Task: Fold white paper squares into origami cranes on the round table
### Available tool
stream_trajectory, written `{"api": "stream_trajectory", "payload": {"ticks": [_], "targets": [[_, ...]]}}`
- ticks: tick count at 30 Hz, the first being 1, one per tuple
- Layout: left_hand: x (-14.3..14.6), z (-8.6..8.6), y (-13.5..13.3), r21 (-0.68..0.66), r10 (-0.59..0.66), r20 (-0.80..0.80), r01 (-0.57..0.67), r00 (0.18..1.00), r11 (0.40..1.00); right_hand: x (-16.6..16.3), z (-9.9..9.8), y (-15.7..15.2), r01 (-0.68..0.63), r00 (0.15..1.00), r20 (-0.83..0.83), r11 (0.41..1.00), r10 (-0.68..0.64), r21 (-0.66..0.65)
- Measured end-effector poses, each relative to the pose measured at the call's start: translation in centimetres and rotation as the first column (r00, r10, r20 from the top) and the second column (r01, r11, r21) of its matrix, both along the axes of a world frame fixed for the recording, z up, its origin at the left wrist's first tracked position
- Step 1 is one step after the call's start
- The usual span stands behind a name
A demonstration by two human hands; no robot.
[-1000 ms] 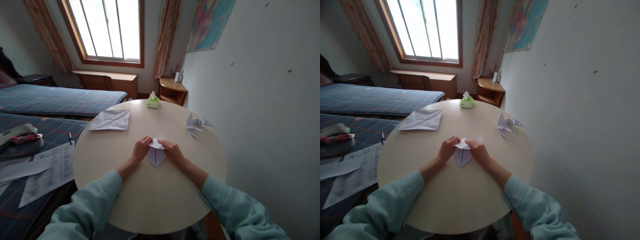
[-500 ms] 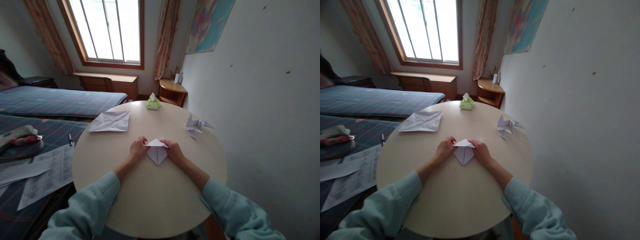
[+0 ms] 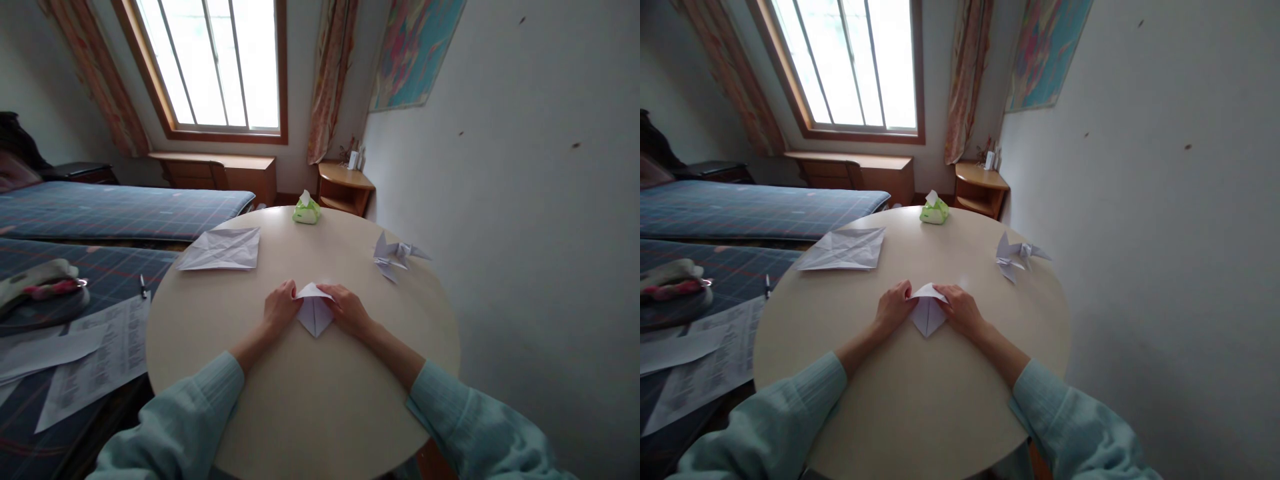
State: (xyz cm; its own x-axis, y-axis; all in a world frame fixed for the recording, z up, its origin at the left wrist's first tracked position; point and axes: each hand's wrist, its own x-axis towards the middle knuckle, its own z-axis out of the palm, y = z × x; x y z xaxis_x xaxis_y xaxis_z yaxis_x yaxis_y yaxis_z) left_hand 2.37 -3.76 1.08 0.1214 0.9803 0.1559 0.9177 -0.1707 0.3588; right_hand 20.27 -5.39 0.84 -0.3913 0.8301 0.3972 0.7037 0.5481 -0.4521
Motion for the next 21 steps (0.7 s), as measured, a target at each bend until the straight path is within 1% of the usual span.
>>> {"api": "stream_trajectory", "payload": {"ticks": [7,12,16,19,21], "targets": [[0.2,0.4,-0.4,0.057,0.035,0.041,-0.037,0.999,0.998,-0.3,0.4,-0.3,0.065,0.995,-0.071,0.998,-0.066,-0.026],[0.2,0.1,-0.4,-0.001,-0.010,0.014,0.010,1.000,1.000,-0.2,0.5,-0.6,0.096,0.991,-0.100,0.995,-0.093,0.030],[0.1,-0.1,-0.2,-0.028,-0.107,-0.038,0.106,0.994,0.994,-0.3,0.2,-0.4,0.069,0.995,-0.073,0.994,-0.063,0.087],[0.0,-0.1,-0.2,-0.017,-0.217,-0.034,0.217,0.976,0.976,-0.4,-0.3,0.0,0.006,0.999,-0.034,0.996,-0.003,0.090],[-0.1,0.0,-0.3,-0.012,-0.263,-0.019,0.263,0.965,0.965,-0.4,-0.7,0.2,-0.015,1.000,-0.015,0.997,0.017,0.077]]}}
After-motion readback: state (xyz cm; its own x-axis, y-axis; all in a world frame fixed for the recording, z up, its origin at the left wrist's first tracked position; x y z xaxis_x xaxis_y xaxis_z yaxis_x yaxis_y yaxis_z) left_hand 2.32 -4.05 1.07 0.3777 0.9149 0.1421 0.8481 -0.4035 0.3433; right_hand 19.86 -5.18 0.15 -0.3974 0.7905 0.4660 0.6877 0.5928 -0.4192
